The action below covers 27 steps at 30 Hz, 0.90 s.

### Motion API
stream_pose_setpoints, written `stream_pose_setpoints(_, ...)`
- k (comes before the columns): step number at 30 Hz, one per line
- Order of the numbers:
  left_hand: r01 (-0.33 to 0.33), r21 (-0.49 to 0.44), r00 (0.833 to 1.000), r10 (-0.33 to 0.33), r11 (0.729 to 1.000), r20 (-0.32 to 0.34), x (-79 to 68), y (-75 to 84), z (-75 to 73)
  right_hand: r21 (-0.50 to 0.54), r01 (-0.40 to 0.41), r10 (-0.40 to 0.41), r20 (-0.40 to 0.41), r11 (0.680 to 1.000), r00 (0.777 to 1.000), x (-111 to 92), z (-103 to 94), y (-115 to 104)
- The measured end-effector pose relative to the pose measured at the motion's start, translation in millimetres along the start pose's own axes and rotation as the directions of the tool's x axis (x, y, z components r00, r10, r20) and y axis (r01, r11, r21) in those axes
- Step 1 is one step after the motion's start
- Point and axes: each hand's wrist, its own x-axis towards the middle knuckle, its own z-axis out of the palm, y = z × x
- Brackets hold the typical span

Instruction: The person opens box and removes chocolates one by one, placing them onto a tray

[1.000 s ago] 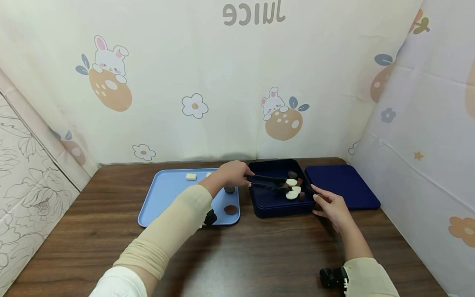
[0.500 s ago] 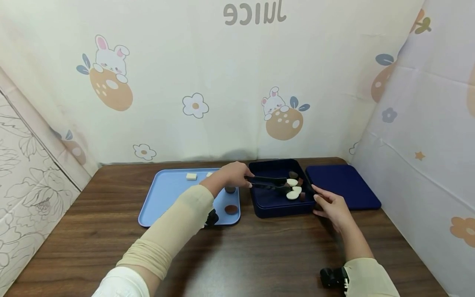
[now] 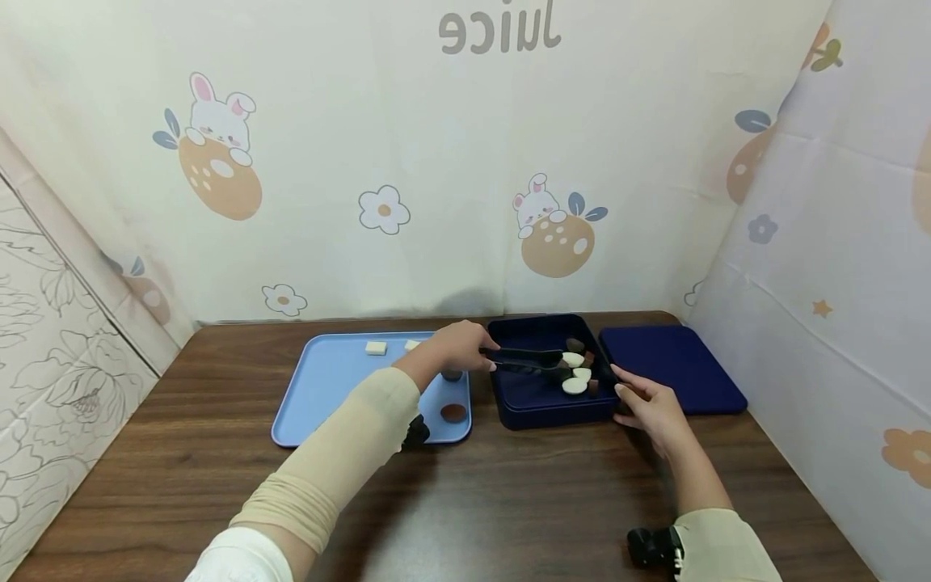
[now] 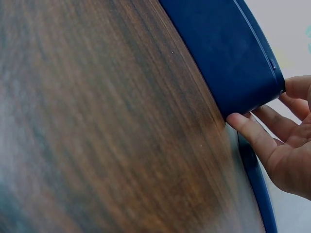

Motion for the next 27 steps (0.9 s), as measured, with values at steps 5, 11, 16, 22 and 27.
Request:
stream_pose_setpoints(5, -0.010, 0.013, 1.000, 0.010, 1.000, -0.011, 0.3, -0.3, 0.5, 0.003, 0.001, -0.001, -0.003, 1.000, 1.000, 0, -0.3, 1)
stream_pose_setpoints(11, -0.019, 0.012, 0.999, 0.019, 1.000, -0.025, -0.3, -4.0, 1.4, 0.009, 0.001, -0.001, -0.007, 1.000, 1.000, 1, -0.4, 2)
stream_pose_setpoints(16, -0.030, -0.008, 0.999, 0.030, 1.000, -0.029, -4.6, -6.3, -1.0, 0.006, -0.002, 0.002, -0.009, 1.000, 1.000, 1, 0.3, 2)
stream_pose_setpoints(22, -0.039, -0.023, 0.999, 0.038, 0.999, -0.036, -8.9, -7.6, -4.4, 0.002, -0.014, 0.014, -0.004, 1.000, 1.000, 1, 0.5, 1)
stream_pose_setpoints(27, -0.054, -0.028, 0.997, 0.052, 0.998, -0.055, -10.7, -9.1, -5.8, -0.001, -0.016, 0.016, -0.003, 1.000, 1.000, 2, 0.3, 2)
